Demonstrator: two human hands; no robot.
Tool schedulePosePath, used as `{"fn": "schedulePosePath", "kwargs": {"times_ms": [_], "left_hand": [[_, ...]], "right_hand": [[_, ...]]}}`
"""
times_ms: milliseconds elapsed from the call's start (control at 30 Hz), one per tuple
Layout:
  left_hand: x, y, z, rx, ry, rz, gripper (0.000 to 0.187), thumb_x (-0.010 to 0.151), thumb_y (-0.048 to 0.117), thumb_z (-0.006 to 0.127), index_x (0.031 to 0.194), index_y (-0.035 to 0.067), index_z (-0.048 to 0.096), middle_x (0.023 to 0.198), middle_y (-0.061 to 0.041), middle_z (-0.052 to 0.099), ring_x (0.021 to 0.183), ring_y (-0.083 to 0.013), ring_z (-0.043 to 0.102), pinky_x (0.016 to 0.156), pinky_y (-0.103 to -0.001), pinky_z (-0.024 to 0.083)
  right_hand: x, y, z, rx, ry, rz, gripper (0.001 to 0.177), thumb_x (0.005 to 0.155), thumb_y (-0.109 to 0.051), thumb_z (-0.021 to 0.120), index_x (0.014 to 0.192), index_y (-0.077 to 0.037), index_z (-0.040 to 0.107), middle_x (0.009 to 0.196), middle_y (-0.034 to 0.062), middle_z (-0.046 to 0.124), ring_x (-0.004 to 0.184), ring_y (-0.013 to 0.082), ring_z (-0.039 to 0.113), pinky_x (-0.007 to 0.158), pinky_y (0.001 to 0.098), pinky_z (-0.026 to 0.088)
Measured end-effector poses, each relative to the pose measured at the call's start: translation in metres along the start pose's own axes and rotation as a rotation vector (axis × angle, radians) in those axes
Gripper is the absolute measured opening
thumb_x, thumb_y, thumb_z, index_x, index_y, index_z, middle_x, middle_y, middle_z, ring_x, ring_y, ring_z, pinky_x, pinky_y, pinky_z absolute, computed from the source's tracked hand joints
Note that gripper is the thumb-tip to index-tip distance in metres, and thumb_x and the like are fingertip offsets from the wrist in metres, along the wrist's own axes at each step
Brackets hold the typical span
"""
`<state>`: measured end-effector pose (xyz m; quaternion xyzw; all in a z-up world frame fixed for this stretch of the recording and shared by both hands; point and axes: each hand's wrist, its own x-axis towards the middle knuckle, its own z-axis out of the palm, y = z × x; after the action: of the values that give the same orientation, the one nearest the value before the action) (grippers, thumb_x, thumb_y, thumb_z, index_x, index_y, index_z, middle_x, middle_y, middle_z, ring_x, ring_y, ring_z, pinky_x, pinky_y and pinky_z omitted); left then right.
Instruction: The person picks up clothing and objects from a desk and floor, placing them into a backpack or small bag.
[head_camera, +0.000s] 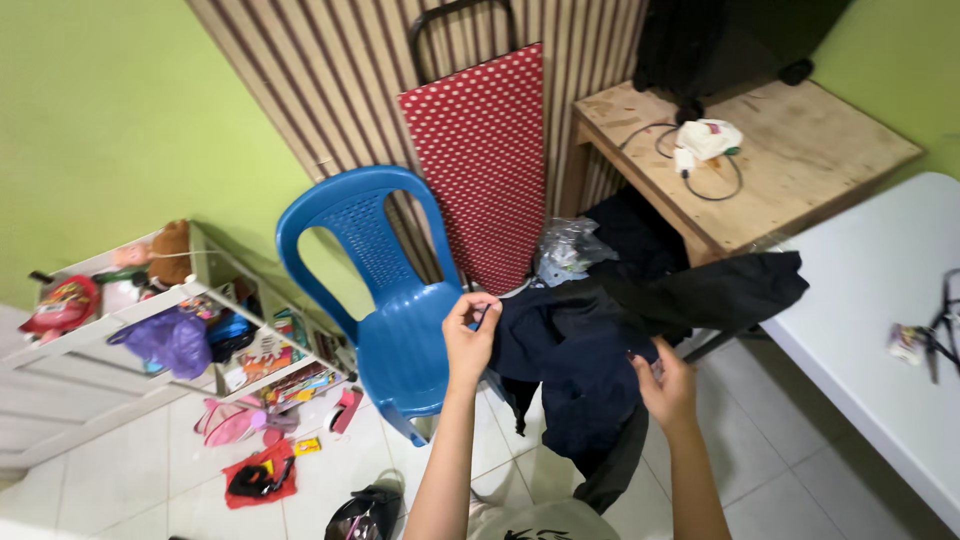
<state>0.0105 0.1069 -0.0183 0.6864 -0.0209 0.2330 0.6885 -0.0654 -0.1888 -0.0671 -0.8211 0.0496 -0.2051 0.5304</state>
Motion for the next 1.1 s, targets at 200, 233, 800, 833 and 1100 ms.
{"fn": "schedulePosePath", "kwargs": {"times_ms": [200, 233, 800, 833, 1100], "left_hand": [[0.018, 0.0, -0.066, -0.06, 0.182, -0.092, 0.007, 0.086, 0.002, 0.077, 0.089, 0.004, 0.072, 0.086, 0.004, 0.065, 0.063, 0.0003, 0.049, 0.057, -0.018, 0.04], [0.021, 0.002, -0.077, -0.061, 0.208, -0.102, 0.007, 0.087, 0.002, 0.077, 0.089, 0.005, 0.072, 0.086, 0.004, 0.064, 0.064, 0.0002, 0.047, 0.057, -0.018, 0.039], [0.075, -0.024, -0.227, -0.212, 0.51, -0.074, 0.014, 0.09, 0.002, 0.078, 0.085, 0.006, 0.066, 0.087, 0.003, 0.063, 0.073, -0.0036, 0.046, 0.062, -0.019, 0.035], [0.079, -0.023, -0.234, -0.231, 0.52, -0.067, 0.014, 0.09, 0.002, 0.078, 0.085, 0.007, 0.065, 0.087, 0.003, 0.063, 0.074, -0.0033, 0.049, 0.064, -0.019, 0.038], [0.105, -0.026, -0.27, -0.242, 0.611, -0.036, 0.013, 0.089, 0.002, 0.076, 0.087, 0.006, 0.064, 0.089, 0.0, 0.065, 0.084, -0.0079, 0.058, 0.08, -0.022, 0.047]], "right_hand": [[0.015, -0.032, 0.039, -0.064, -0.035, -0.137, 0.027, 0.092, -0.004, 0.068, 0.119, -0.002, 0.066, 0.095, 0.0144, 0.073, 0.078, 0.0226, 0.067, 0.076, 0.0327, 0.053], [0.016, -0.039, 0.045, -0.064, -0.037, -0.173, 0.027, 0.092, -0.003, 0.067, 0.119, -0.002, 0.066, 0.096, 0.0153, 0.073, 0.081, 0.0235, 0.069, 0.078, 0.033, 0.053], [0.055, -0.118, 0.179, 0.016, -0.141, -0.311, 0.04, 0.092, 0.003, 0.061, 0.132, -0.004, 0.059, 0.108, 0.0208, 0.072, 0.094, 0.0263, 0.072, 0.081, 0.0347, 0.054], [0.056, -0.121, 0.186, -0.006, -0.136, -0.297, 0.039, 0.092, 0.002, 0.061, 0.131, -0.005, 0.06, 0.107, 0.0207, 0.072, 0.094, 0.0272, 0.073, 0.077, 0.0361, 0.055], [0.071, -0.115, 0.234, -0.426, 0.007, -0.325, 0.036, 0.092, -0.009, 0.07, 0.128, -0.012, 0.067, 0.09, 0.0174, 0.069, 0.084, 0.0391, 0.067, 0.072, 0.0489, 0.051]]}}
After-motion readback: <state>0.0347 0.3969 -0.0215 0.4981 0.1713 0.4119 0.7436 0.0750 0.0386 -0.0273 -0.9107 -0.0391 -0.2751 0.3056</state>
